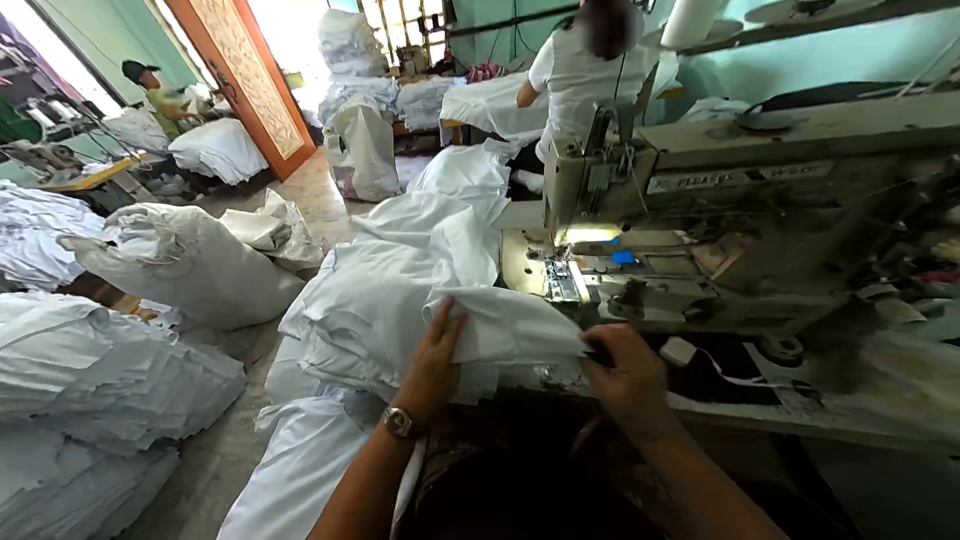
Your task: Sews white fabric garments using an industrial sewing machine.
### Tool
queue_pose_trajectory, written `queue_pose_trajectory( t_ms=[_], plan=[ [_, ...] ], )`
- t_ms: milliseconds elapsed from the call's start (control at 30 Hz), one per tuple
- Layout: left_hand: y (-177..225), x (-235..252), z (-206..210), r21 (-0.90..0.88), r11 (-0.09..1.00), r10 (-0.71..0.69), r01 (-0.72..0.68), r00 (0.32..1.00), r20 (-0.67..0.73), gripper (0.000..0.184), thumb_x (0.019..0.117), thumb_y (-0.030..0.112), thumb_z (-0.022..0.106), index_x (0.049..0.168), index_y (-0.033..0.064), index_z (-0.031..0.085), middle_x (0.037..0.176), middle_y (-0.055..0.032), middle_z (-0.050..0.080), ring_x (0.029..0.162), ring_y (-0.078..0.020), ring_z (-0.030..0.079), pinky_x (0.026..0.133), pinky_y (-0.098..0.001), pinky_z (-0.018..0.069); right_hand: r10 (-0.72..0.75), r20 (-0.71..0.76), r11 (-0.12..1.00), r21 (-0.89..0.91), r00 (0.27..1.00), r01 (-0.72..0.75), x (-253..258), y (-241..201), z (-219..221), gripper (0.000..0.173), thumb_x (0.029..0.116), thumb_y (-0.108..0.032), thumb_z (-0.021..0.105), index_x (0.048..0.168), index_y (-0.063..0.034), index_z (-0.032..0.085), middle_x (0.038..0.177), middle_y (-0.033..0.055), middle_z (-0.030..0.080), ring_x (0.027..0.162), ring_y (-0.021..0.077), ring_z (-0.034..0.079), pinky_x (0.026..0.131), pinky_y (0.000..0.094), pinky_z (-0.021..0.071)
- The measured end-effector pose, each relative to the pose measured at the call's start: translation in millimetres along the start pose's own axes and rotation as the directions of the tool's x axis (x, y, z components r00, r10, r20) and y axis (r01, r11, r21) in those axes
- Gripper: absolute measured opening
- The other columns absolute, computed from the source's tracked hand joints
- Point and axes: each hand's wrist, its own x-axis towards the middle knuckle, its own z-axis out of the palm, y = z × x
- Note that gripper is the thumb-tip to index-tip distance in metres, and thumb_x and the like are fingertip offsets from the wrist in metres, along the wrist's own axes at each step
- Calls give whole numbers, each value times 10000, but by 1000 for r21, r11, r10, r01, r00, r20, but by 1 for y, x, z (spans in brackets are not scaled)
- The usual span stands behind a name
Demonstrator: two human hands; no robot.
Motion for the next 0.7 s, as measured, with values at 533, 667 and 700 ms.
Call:
queue_pose_trajectory(
  t_ms=[533, 667, 700],
  plan=[
    [5, -39, -27, -963, 139, -520, 233, 844, 129, 223, 1019, 123, 565, 1240, 91, 566, 983, -78, 727, 867, -173, 728, 808, -374, 623, 337, 808, -188, 560, 483, -807, -11, -3, 10, 198, 1015, -139, 576, 1164, -159, 705, 712, -48, 619, 465, -27, 442, 429, 135, 392],
    [15, -31, -33, -972, 112, -492, 206, 861, 126, 261, 1027, 111, 506, 1284, 79, 537, 933, -59, 722, 819, -153, 730, 764, -359, 630, 309, 791, -170, 592, 528, -788, -13, -4, 10, 221, 999, -163, 608, 1195, -190, 707, 706, -49, 626, 463, -27, 454, 432, 140, 406],
    [16, -31, -34, -961, 164, -473, 225, 872, 123, 311, 1022, 98, 524, 1330, 57, 504, 914, -60, 729, 810, -154, 737, 766, -362, 634, 292, 790, -157, 595, 538, -788, -14, -4, 10, 214, 990, -192, 643, 1191, -191, 717, 715, -47, 638, 465, -30, 457, 431, 137, 406]
  ],
)
